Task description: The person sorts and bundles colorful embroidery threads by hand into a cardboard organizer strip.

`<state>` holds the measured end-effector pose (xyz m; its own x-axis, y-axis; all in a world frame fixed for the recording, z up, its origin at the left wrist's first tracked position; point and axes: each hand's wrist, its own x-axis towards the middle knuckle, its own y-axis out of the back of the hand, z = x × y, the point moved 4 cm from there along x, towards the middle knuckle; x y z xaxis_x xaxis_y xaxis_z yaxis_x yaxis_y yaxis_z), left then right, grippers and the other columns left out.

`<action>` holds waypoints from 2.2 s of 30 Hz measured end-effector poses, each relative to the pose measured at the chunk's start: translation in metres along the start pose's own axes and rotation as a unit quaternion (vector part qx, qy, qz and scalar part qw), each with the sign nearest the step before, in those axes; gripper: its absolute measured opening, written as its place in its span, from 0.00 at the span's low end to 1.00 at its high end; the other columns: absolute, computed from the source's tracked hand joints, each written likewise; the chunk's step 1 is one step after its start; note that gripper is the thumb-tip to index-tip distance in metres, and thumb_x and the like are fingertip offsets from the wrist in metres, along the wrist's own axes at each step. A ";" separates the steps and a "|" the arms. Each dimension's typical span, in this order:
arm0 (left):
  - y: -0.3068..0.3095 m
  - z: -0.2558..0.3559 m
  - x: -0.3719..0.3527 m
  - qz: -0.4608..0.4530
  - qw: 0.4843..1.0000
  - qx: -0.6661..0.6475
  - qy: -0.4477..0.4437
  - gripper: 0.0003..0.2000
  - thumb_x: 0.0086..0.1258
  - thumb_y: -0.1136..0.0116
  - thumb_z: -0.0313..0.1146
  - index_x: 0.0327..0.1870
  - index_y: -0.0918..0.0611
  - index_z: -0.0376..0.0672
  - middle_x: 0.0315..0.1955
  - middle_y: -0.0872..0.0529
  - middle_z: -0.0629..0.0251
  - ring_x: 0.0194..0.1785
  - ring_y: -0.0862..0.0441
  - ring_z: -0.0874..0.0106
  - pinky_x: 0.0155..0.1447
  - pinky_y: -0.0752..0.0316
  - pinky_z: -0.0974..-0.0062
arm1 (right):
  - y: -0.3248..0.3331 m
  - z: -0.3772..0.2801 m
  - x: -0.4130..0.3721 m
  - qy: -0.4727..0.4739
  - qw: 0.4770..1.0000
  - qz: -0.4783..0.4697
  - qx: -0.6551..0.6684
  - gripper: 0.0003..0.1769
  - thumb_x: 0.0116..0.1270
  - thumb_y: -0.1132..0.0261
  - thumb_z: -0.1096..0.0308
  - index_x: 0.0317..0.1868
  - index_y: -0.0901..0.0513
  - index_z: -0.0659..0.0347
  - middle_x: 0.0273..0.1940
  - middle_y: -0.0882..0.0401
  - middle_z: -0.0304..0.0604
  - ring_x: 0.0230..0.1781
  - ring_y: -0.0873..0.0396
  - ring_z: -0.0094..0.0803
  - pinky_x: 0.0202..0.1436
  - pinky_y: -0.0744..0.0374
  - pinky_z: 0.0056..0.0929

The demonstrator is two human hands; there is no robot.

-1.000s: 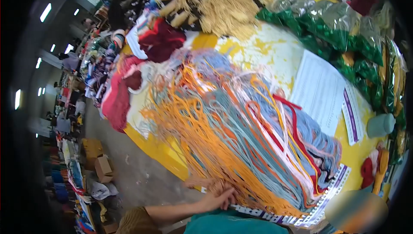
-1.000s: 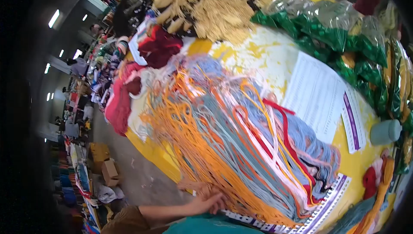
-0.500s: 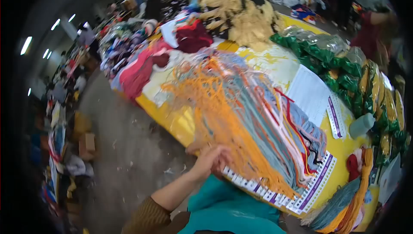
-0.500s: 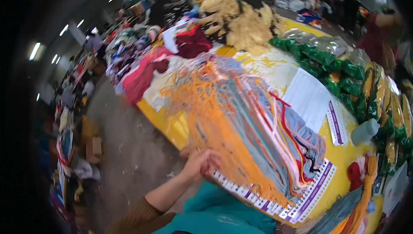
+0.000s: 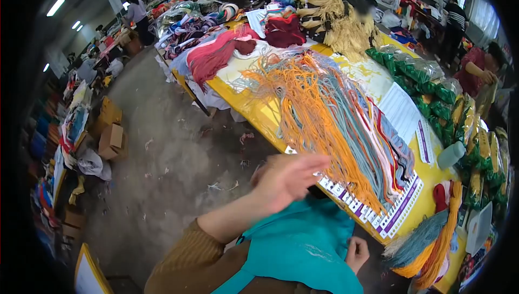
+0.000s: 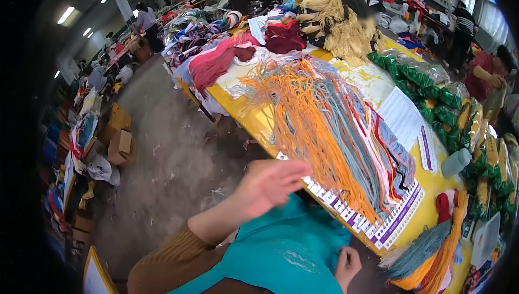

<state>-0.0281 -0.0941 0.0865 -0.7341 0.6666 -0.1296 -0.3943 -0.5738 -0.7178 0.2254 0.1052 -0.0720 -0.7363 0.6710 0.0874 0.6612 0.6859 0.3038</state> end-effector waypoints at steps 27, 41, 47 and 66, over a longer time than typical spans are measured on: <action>-0.013 -0.120 0.033 -0.161 0.970 0.050 0.177 0.19 0.80 0.55 0.35 0.62 0.23 0.32 0.41 0.17 0.63 0.43 0.20 0.74 0.47 0.25 0.76 | -0.065 -0.094 0.072 -0.221 0.879 -0.100 0.411 0.04 0.69 0.37 0.72 0.41 0.18 0.63 0.34 0.17 0.40 0.27 0.24 0.23 0.26 0.31 0.19; -0.004 -0.119 0.078 -0.073 0.985 0.026 0.156 0.15 0.74 0.46 0.26 0.59 0.22 0.34 0.41 0.18 0.65 0.41 0.20 0.79 0.38 0.27 0.84 | -0.069 -0.093 0.121 -0.156 0.948 -0.047 0.273 0.04 0.70 0.36 0.71 0.39 0.18 0.63 0.31 0.14 0.40 0.18 0.26 0.17 0.19 0.34 0.14; 0.005 -0.126 0.085 -0.028 0.985 0.076 0.155 0.16 0.71 0.46 0.23 0.59 0.22 0.32 0.36 0.20 0.68 0.39 0.21 0.81 0.38 0.28 0.85 | -0.072 -0.079 0.123 -0.192 0.925 -0.042 0.325 0.02 0.68 0.36 0.73 0.39 0.19 0.62 0.32 0.15 0.40 0.21 0.26 0.17 0.21 0.34 0.14; -0.001 -0.113 0.084 -0.186 0.934 0.121 0.280 0.13 0.75 0.54 0.30 0.51 0.21 0.31 0.20 0.29 0.74 0.17 0.34 0.85 0.19 0.37 0.84 | -0.014 -0.084 0.122 -0.036 0.969 -0.075 0.233 0.02 0.70 0.37 0.70 0.39 0.20 0.59 0.36 0.20 0.34 0.33 0.26 0.20 0.38 0.25 0.23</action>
<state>-0.0269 0.0166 -0.0007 -0.1433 0.9468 -0.2880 -0.7284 -0.2979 -0.6169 0.1146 0.1538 0.0137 -0.8284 0.5601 0.0041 0.5528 0.8187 -0.1552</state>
